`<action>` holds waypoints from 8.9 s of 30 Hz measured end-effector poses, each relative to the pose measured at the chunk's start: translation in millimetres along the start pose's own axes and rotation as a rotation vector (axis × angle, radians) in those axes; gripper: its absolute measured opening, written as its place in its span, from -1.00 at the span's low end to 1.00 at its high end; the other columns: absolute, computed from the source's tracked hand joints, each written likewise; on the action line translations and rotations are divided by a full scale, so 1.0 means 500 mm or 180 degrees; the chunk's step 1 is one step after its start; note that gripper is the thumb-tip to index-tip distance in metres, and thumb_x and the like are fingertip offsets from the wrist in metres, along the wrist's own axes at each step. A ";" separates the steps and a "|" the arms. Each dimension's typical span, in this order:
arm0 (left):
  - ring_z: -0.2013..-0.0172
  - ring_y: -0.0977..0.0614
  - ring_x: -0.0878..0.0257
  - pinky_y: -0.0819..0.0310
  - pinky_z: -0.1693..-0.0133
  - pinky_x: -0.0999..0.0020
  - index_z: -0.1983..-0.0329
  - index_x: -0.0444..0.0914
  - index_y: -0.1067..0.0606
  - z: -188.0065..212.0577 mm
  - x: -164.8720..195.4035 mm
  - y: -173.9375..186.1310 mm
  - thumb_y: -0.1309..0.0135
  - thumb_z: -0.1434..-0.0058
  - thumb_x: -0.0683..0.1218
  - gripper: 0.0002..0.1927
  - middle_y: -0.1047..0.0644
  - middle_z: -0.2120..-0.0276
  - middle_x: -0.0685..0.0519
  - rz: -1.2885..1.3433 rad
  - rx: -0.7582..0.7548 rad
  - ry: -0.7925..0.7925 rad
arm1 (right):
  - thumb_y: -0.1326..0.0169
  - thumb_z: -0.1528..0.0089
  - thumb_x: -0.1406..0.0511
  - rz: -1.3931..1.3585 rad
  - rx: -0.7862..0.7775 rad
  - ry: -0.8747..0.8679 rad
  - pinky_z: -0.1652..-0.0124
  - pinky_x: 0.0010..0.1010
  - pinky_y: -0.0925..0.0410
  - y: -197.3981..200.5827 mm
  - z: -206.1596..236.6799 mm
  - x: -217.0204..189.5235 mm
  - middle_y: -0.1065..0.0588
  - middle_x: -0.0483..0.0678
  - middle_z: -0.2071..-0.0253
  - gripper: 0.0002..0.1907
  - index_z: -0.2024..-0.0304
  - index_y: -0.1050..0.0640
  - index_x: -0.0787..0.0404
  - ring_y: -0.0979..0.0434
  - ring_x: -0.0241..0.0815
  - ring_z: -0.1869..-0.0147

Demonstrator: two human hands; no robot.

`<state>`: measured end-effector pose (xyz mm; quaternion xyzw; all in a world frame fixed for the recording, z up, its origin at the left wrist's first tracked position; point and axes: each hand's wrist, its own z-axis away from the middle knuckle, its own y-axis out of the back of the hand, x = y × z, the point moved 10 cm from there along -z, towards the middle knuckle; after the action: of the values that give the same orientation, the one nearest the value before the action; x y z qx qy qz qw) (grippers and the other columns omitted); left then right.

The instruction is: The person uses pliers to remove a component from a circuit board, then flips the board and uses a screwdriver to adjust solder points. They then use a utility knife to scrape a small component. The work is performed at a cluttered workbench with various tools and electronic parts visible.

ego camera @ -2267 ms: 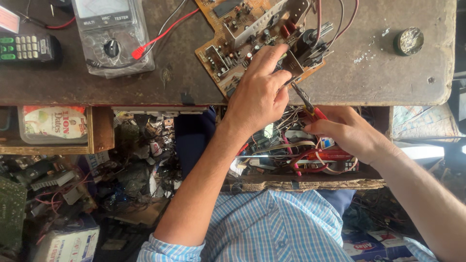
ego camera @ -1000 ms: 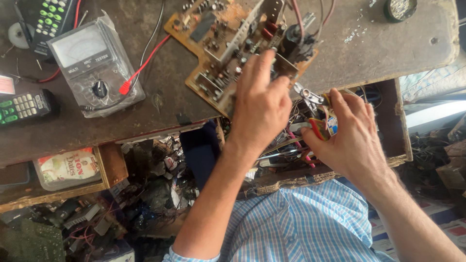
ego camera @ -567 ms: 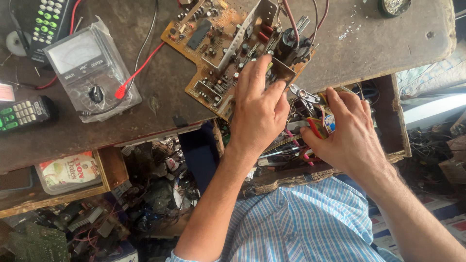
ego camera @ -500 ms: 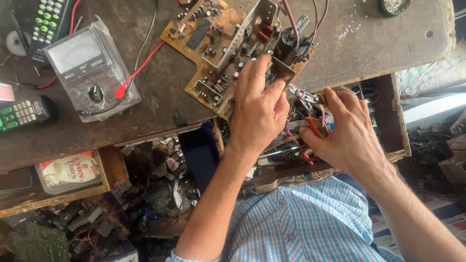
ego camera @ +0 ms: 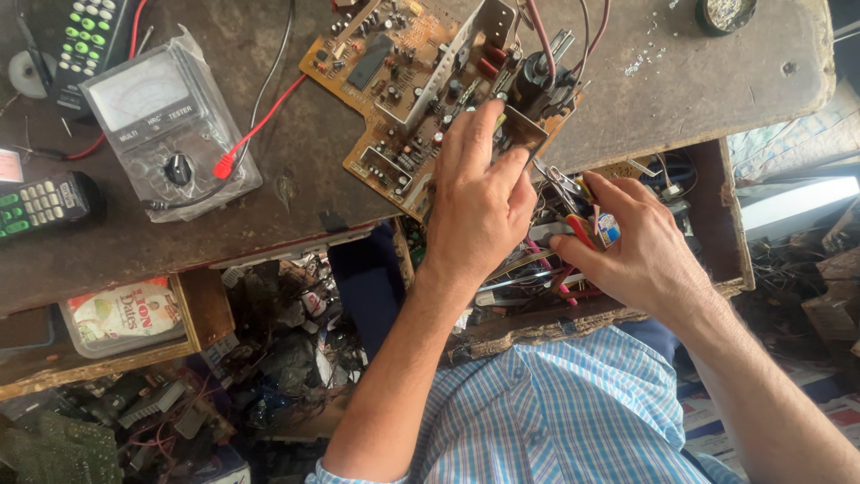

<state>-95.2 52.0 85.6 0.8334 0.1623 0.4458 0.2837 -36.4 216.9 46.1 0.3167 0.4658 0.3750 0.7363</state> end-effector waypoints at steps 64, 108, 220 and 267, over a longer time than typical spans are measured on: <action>-0.32 -0.36 -0.15 -0.33 -0.30 -0.05 0.06 -0.43 -0.61 0.027 0.005 -0.010 -0.21 -0.21 -0.25 -0.76 -0.29 -0.31 -0.23 0.0091 -0.0085 -0.0056 | -0.23 0.00 0.15 0.0556 0.0288 0.0537 -0.15 0.00 -0.33 0.011 0.011 -0.016 -0.43 0.34 -0.18 -0.16 -0.29 -0.43 0.44 -0.42 0.28 -0.24; -0.30 -0.37 -0.12 -0.32 -0.29 -0.04 0.09 -0.45 -0.63 0.047 0.010 0.005 -0.19 -0.24 -0.26 -0.80 -0.31 -0.29 -0.22 0.0028 -0.0082 -0.0123 | -0.13 -0.09 0.06 0.0119 -0.0944 -0.0679 0.26 -0.12 -0.42 -0.029 0.030 0.014 -0.57 0.14 0.50 -0.45 -0.04 -0.60 0.22 -0.59 0.00 0.37; -0.30 -0.41 -0.20 -0.29 -0.35 -0.06 0.04 -0.42 -0.60 0.016 0.045 -0.003 -0.09 -0.25 -0.24 -0.76 -0.36 -0.30 -0.27 0.0483 -0.0113 -0.0049 | 0.12 -0.47 0.19 -0.2954 0.0022 0.0120 0.58 -0.58 -0.25 -0.066 -0.049 0.006 -0.48 -0.16 0.49 -0.73 0.18 -0.44 0.25 -0.39 -0.44 0.55; -0.31 -0.40 -0.17 -0.30 -0.35 -0.04 0.03 -0.43 -0.60 0.012 0.044 -0.011 -0.06 -0.23 -0.27 -0.74 -0.36 -0.29 -0.25 0.0489 -0.0146 0.0032 | -0.12 -0.43 0.43 -0.0623 0.1780 0.1751 0.25 -0.29 -0.46 0.017 0.025 -0.065 -0.58 0.07 0.19 -0.87 -0.01 -0.47 0.32 -0.63 -0.09 0.20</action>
<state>-78.1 65.6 93.9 0.8344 0.0890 0.4740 0.2668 -36.4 192.3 72.1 0.3467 0.7575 0.2327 0.5019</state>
